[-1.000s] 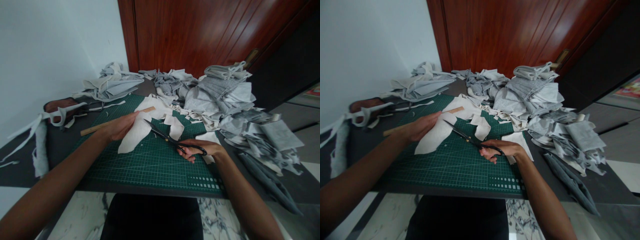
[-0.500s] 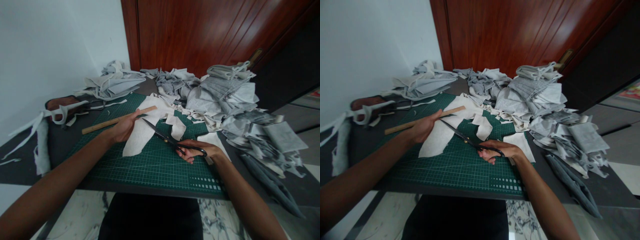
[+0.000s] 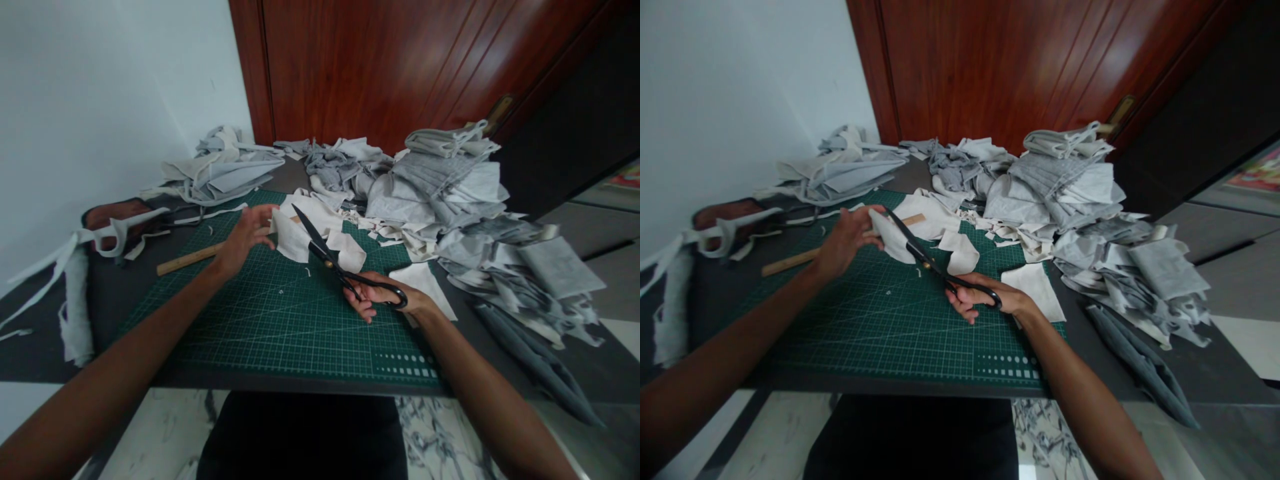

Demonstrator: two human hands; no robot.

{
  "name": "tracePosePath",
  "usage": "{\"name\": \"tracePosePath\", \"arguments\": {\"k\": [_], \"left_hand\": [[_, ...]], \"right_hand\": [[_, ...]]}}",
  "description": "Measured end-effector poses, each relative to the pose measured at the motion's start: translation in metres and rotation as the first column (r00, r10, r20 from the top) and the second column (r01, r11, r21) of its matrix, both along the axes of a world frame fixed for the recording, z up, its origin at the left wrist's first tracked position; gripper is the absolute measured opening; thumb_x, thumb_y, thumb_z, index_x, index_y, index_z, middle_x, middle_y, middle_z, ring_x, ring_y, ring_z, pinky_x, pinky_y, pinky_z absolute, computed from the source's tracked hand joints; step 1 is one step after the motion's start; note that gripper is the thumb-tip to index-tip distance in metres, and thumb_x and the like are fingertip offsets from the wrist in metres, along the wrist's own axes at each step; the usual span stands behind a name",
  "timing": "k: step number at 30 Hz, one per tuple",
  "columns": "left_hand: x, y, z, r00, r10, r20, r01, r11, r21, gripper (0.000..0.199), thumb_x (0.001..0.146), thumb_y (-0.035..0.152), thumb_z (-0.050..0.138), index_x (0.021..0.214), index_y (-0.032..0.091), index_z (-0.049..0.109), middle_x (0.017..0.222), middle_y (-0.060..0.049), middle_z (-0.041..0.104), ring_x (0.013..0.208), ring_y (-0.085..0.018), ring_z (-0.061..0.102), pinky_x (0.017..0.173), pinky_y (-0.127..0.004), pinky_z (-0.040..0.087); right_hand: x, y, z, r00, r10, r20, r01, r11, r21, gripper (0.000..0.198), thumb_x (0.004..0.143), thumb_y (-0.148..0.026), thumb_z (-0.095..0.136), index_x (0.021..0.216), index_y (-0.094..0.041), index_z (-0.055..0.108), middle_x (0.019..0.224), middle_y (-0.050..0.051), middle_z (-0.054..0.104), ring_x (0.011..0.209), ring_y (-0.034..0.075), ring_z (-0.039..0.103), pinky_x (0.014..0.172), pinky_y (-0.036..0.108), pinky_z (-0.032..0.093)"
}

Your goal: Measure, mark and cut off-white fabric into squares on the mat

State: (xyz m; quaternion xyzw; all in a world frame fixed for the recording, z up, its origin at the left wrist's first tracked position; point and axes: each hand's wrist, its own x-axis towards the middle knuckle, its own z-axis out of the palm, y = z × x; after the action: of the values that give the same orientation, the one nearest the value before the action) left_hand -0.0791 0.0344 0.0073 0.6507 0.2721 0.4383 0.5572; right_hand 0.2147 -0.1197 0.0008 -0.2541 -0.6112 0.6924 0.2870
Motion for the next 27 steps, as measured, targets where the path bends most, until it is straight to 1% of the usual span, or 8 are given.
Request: {"name": "tracePosePath", "arguments": {"k": [3,5,7,10,13,15,21,27], "left_hand": [[0.002,-0.007,0.004,0.998,-0.057,-0.005,0.057,0.985,0.164,0.068,0.095,0.075,0.057,0.128,0.017,0.066,0.134,-0.012,0.068,0.126,-0.030,0.056,0.102,-0.038,0.049],[0.004,-0.016,0.005,0.993,-0.093,-0.075,0.108,0.968,0.225,0.063,0.097,0.068,0.061,0.134,0.018,0.064,0.140,-0.011,0.066,0.128,-0.030,0.056,0.108,-0.038,0.045],[0.005,-0.024,0.006,0.986,-0.099,-0.131,0.130,0.958,0.255,0.060,0.097,0.065,0.062,0.134,0.018,0.064,0.135,-0.012,0.068,0.121,-0.028,0.060,0.102,-0.036,0.047],[0.006,-0.029,0.005,0.988,-0.039,-0.150,0.082,0.954,0.289,0.055,0.093,0.068,0.065,0.115,0.018,0.071,0.108,-0.009,0.074,0.092,-0.023,0.063,0.080,-0.032,0.050],[0.005,-0.028,0.003,0.988,0.008,-0.151,0.039,0.952,0.305,0.054,0.091,0.072,0.065,0.089,0.018,0.070,0.076,-0.003,0.065,0.065,-0.016,0.053,0.059,-0.028,0.042],[0.004,-0.028,0.001,0.986,-0.003,-0.167,0.049,0.961,0.274,0.055,0.091,0.073,0.064,0.084,0.019,0.068,0.068,0.000,0.058,0.057,-0.014,0.047,0.052,-0.026,0.036],[0.004,-0.032,-0.002,0.982,-0.026,-0.187,0.062,0.980,0.188,0.059,0.087,0.076,0.065,0.103,0.020,0.074,0.076,-0.002,0.064,0.058,-0.013,0.051,0.050,-0.024,0.040],[0.008,-0.033,-0.002,0.983,-0.058,-0.175,0.080,0.989,0.122,0.059,0.081,0.075,0.072,0.097,0.019,0.072,0.082,-0.004,0.071,0.059,-0.014,0.058,0.051,-0.023,0.044]], "right_hand": [[0.000,0.001,-0.001,1.000,0.006,-0.023,-0.006,1.000,0.008,0.058,0.091,-0.072,0.068,0.100,-0.016,0.055,0.069,-0.008,0.043,0.053,0.008,0.043,0.050,0.024,0.041],[0.001,0.001,-0.003,0.999,0.025,-0.036,-0.024,1.000,0.005,0.057,0.092,-0.071,0.067,0.100,-0.016,0.055,0.070,-0.008,0.042,0.054,0.008,0.043,0.051,0.024,0.043],[0.001,0.001,-0.004,0.998,0.047,-0.039,-0.047,0.999,-0.001,0.057,0.093,-0.071,0.067,0.100,-0.016,0.055,0.070,-0.007,0.042,0.055,0.009,0.043,0.051,0.025,0.044],[0.000,0.002,-0.007,0.991,0.125,-0.048,-0.127,0.992,-0.029,0.062,0.089,-0.077,0.066,0.100,-0.017,0.054,0.071,-0.007,0.041,0.056,0.010,0.042,0.054,0.026,0.046],[-0.002,0.001,-0.008,0.986,0.158,-0.044,-0.161,0.984,-0.071,0.069,0.083,-0.086,0.063,0.100,-0.020,0.052,0.072,-0.007,0.039,0.057,0.011,0.039,0.057,0.029,0.049],[-0.004,0.000,-0.010,0.991,0.131,-0.018,-0.132,0.986,-0.106,0.075,0.078,-0.093,0.060,0.100,-0.022,0.051,0.073,-0.007,0.038,0.058,0.012,0.038,0.059,0.030,0.050],[-0.006,0.000,-0.014,0.990,0.140,0.005,-0.139,0.983,-0.123,0.071,0.080,-0.091,0.059,0.099,-0.023,0.051,0.073,-0.006,0.038,0.062,0.014,0.040,0.064,0.034,0.051],[-0.012,-0.003,-0.009,0.990,0.138,0.032,-0.134,0.984,-0.120,0.073,0.078,-0.093,0.059,0.096,-0.023,0.052,0.072,-0.005,0.038,0.060,0.014,0.038,0.061,0.035,0.050]]}}
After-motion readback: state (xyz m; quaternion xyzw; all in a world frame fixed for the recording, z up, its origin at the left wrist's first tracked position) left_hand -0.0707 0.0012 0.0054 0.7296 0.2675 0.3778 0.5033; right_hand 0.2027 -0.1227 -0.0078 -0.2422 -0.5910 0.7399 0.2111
